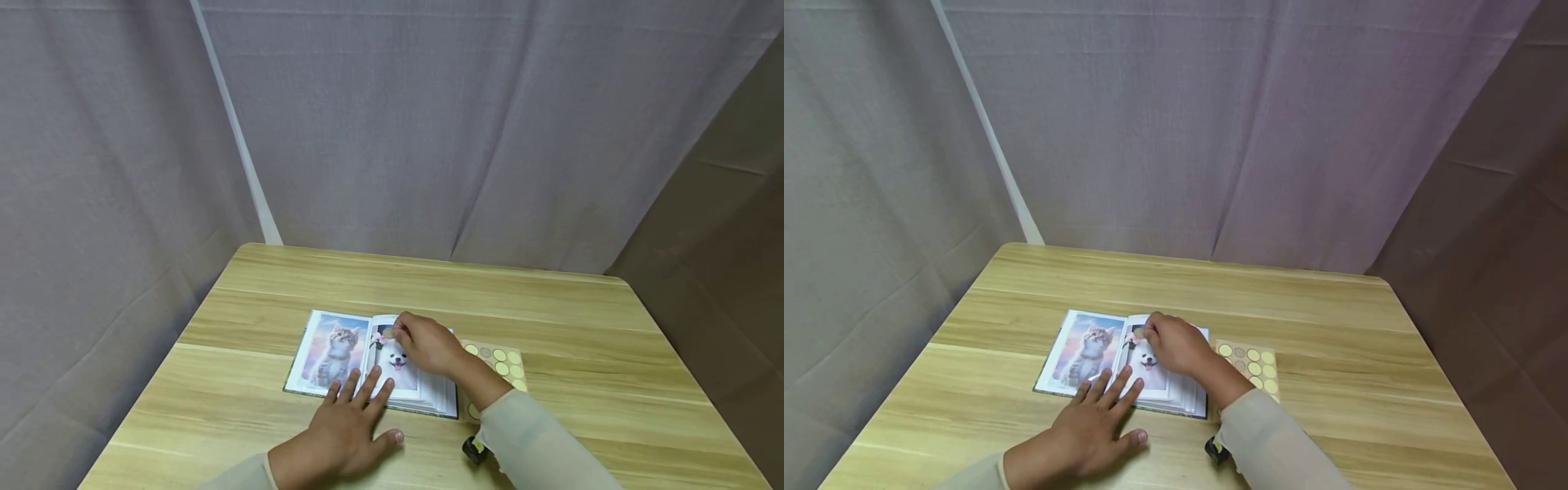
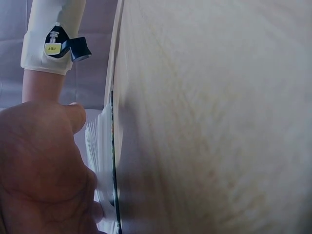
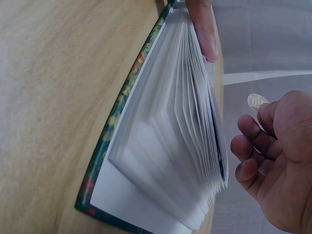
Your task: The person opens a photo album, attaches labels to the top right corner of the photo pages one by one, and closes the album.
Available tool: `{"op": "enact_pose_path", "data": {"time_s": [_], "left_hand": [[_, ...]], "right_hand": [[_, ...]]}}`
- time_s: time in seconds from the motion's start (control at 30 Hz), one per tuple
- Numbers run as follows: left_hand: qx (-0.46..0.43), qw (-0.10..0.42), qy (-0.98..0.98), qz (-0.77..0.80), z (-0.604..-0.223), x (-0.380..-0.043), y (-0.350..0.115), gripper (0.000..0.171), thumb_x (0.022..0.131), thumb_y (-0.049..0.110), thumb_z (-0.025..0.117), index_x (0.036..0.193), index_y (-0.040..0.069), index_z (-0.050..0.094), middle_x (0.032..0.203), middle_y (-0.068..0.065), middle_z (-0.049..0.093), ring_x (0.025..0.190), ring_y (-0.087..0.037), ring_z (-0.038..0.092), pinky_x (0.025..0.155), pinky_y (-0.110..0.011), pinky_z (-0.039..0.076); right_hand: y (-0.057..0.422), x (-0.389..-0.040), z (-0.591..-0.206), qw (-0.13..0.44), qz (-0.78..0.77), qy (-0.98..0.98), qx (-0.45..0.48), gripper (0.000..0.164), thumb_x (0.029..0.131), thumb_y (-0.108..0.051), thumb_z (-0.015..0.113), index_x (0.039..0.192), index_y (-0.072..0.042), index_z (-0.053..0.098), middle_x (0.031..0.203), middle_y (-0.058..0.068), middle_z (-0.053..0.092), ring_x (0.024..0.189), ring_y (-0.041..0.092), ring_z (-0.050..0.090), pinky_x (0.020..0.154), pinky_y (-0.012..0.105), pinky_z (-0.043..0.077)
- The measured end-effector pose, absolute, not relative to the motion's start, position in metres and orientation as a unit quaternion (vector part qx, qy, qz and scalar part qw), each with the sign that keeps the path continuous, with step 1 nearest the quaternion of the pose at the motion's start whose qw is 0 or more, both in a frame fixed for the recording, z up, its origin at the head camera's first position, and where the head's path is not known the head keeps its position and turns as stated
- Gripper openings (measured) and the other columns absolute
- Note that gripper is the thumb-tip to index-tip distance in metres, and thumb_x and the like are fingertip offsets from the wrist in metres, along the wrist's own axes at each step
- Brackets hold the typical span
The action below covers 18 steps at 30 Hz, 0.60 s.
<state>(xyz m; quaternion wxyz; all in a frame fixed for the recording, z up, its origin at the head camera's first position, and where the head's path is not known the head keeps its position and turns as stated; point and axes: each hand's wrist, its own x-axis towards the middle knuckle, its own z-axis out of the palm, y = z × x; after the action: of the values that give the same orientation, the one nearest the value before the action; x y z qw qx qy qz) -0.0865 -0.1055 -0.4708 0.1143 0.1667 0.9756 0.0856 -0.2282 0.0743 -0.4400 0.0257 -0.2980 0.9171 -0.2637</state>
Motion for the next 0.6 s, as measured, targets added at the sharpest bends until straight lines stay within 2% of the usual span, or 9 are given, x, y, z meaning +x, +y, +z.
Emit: {"op": "enact_pose_path", "data": {"time_s": [0.43, 0.6], "left_hand": [[0.167, 0.112, 0.976, 0.082, -0.4704, -0.0859, -0.105, 0.083, 0.098, 0.076, 0.03, 0.165, 0.028, 0.021, 0.171, -0.003, 0.011, 0.154, -0.039, 0.012, 0.119, -0.063, 0.017], [0.169, 0.108, 0.976, 0.08, -0.469, -0.0854, -0.1045, 0.084, 0.098, 0.077, 0.03, 0.165, 0.027, 0.022, 0.171, -0.004, 0.011, 0.154, -0.039, 0.012, 0.119, -0.063, 0.017]], "right_hand": [[0.0664, -0.2331, -0.4427, 0.029, -0.251, 0.916, -0.312, 0.01, 0.108, -0.024, 0.055, 0.104, -0.017, 0.062, 0.078, -0.009, 0.057, 0.066, 0.01, 0.053, 0.06, 0.032, 0.046], [0.0643, -0.2364, -0.4438, 0.024, -0.242, 0.917, -0.316, 0.011, 0.108, -0.025, 0.055, 0.103, -0.017, 0.062, 0.081, -0.009, 0.058, 0.069, 0.01, 0.053, 0.063, 0.032, 0.047]]}}
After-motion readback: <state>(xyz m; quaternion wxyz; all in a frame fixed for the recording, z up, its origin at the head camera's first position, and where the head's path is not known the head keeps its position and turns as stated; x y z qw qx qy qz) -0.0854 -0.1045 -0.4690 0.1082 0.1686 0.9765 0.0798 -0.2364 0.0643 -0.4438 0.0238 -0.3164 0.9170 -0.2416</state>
